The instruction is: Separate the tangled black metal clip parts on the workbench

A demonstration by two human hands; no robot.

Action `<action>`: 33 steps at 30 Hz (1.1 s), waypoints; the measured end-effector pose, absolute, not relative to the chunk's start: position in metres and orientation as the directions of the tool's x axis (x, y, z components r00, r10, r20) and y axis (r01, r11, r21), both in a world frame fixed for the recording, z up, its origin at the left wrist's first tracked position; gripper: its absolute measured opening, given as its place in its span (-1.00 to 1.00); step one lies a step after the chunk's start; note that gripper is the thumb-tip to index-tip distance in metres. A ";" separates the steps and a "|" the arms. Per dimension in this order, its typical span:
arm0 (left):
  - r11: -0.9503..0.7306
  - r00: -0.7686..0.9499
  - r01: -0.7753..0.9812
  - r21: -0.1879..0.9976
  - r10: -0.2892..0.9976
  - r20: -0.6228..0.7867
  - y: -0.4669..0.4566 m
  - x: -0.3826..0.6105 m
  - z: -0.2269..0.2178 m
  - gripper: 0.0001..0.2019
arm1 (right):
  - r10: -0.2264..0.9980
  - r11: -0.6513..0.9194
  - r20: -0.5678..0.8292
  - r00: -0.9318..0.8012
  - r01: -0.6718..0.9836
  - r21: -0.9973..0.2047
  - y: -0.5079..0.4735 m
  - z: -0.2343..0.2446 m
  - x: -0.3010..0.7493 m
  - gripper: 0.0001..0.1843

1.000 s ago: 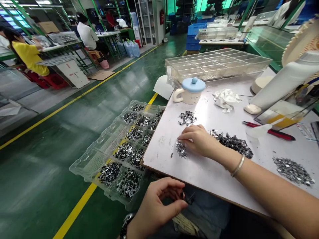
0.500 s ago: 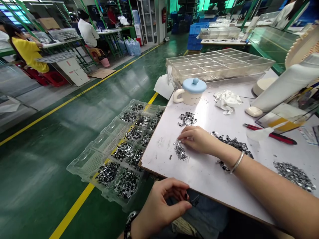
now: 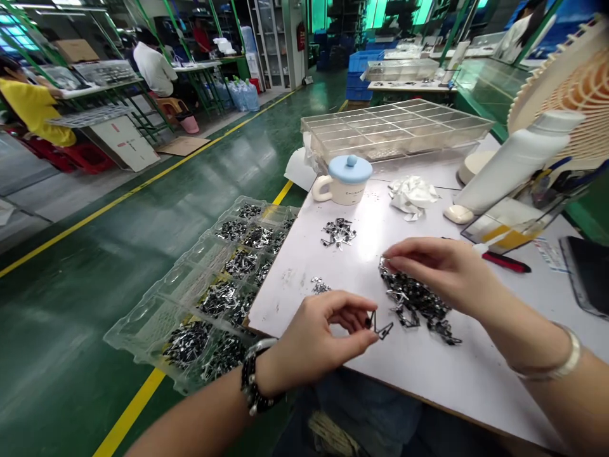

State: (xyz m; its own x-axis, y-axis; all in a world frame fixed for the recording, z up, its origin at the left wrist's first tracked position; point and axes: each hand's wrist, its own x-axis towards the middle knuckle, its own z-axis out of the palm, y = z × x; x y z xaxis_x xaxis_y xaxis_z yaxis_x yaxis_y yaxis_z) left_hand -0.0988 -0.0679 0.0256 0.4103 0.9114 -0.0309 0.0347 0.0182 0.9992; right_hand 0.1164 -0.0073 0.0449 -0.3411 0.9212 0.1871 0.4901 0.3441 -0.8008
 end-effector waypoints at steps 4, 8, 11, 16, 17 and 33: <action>-0.168 0.495 0.060 0.984 0.861 0.117 -0.036 -0.056 0.043 -0.73 | 0.954 0.297 0.282 -0.103 0.460 -0.837 -0.030 0.048 0.175 -0.88; -0.219 0.559 0.044 0.975 0.814 0.158 -0.017 -0.011 0.049 -0.72 | 0.937 0.308 0.348 0.025 0.414 -0.857 -0.043 0.044 0.207 -0.85; -0.223 0.565 0.010 0.975 0.806 0.179 -0.011 0.009 0.043 -0.71 | 0.923 0.346 0.384 0.009 0.411 -0.843 -0.049 0.043 0.214 -0.80; -0.199 0.501 0.037 0.979 0.852 0.154 -0.009 0.013 0.023 -0.73 | 0.919 0.355 0.393 -0.031 0.496 -0.792 -0.059 0.035 0.210 -0.76; -0.196 0.494 0.045 0.980 0.857 0.149 -0.010 0.011 0.021 -0.74 | 0.920 0.350 0.390 -0.030 0.507 -0.787 -0.061 0.033 0.208 -0.75; -0.413 0.474 0.122 0.902 0.823 0.313 -0.013 0.000 0.016 -0.75 | 0.972 0.218 0.233 -0.029 0.479 -0.850 -0.057 0.019 0.189 -0.92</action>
State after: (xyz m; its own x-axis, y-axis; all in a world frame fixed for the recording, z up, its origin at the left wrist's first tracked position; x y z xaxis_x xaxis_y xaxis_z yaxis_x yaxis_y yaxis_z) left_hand -0.0001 -0.0133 0.0159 0.4743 0.8230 0.3127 0.1221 -0.4132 0.9024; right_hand 0.1890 -0.0568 0.0191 -0.0293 0.9720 0.2331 0.4795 0.2183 -0.8500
